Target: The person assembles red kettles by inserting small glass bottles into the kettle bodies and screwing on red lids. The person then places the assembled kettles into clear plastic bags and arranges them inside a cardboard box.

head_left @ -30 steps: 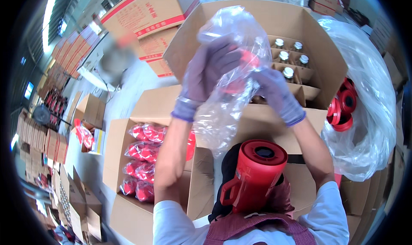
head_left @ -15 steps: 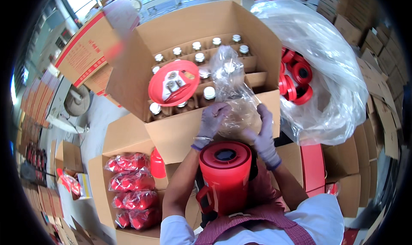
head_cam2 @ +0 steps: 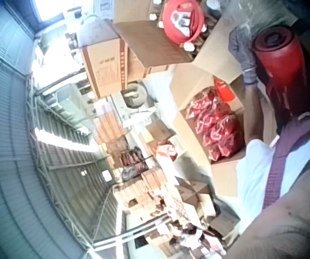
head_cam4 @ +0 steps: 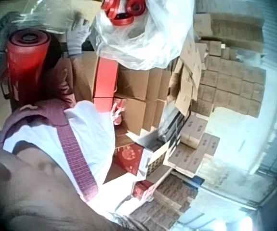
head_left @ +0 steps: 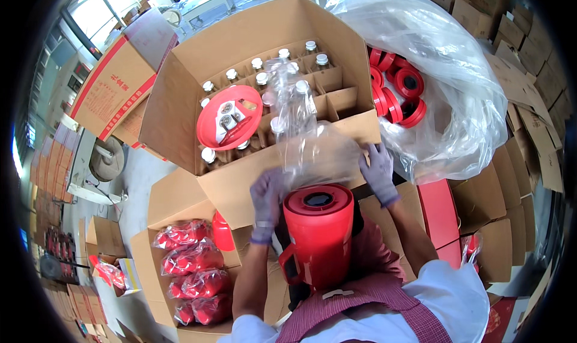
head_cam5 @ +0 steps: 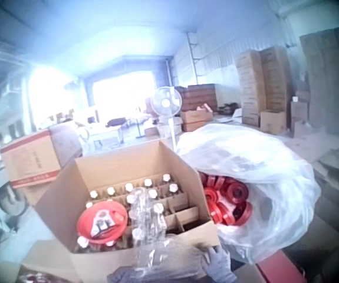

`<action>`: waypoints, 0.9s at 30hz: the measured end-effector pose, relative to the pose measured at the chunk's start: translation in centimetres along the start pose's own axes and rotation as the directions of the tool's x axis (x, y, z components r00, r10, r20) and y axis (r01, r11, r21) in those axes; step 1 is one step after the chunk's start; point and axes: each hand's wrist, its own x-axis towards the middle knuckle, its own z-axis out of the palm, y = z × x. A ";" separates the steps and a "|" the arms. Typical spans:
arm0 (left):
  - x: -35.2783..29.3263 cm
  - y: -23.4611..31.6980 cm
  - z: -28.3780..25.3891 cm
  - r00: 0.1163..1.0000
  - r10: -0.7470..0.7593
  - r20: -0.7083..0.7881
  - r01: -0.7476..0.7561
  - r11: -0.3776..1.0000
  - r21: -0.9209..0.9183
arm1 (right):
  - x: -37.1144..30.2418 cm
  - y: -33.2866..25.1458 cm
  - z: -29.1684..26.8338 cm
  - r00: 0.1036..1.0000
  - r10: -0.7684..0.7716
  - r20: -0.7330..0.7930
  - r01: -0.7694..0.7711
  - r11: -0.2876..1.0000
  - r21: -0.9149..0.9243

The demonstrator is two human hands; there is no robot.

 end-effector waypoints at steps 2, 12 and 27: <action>-4.9 -0.1 -1.6 0.935 0.338 0.104 -0.351 0.925 0.149 | -4.3 -2.4 -2.8 0.988 -0.083 -0.129 0.116 0.955 0.272; -22.2 -13.5 -10.9 0.980 -0.085 -0.180 0.092 0.995 0.029 | -22.7 -2.7 -6.5 0.542 -0.808 0.230 0.577 0.557 0.597; -12.8 11.4 11.1 0.596 0.668 0.446 -0.638 0.731 -0.242 | -10.7 -6.5 -15.7 0.945 -0.261 -0.199 0.301 0.929 0.213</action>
